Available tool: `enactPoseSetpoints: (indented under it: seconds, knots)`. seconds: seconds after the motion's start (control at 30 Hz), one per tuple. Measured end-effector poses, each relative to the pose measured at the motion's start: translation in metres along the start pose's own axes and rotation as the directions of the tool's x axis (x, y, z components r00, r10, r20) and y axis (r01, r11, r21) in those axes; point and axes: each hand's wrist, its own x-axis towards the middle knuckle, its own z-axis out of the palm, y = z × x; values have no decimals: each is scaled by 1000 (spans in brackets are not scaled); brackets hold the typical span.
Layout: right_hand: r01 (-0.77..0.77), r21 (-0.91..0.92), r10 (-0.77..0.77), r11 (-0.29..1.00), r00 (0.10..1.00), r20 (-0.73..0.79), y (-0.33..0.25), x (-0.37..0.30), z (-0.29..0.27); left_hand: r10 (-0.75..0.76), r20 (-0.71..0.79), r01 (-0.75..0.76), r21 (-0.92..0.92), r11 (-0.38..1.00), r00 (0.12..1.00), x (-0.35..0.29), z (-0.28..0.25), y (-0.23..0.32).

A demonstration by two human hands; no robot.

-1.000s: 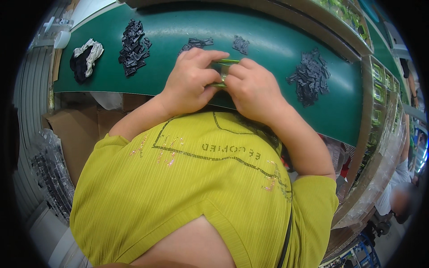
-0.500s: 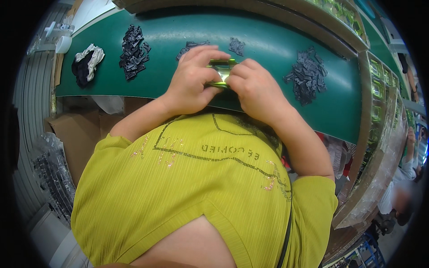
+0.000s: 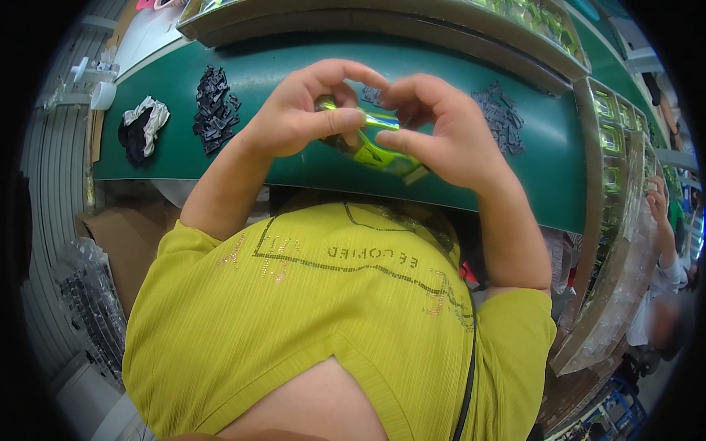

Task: The person assembles toy cars by attaching black plastic parts onto toy car bodies by hand and placing the assembled cars back into a tray.

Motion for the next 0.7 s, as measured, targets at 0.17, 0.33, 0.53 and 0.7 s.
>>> enactPoseSetpoints:
  seconds: [0.17, 0.33, 0.53, 0.7]
  knots:
    - [356, -445, -323, 822, 934, 151, -14, 18, -25, -157, 81, 176, -386, 906, 984, 20, -2, -3]
    - [188, -254, -206, 949, 978, -44, 13, 27, -28, -320, 192, 370, -576, 728, 928, 38, -5, -11]
    - [-33, 201, 45, 979, 997, -55, 38, 23, -21, -250, 249, 343, -809, 478, 936, 35, -13, -38]
    - [-40, 184, 53, 982, 996, -69, 46, 27, -18, -355, 212, 374, -789, 487, 910, 35, -18, -40]
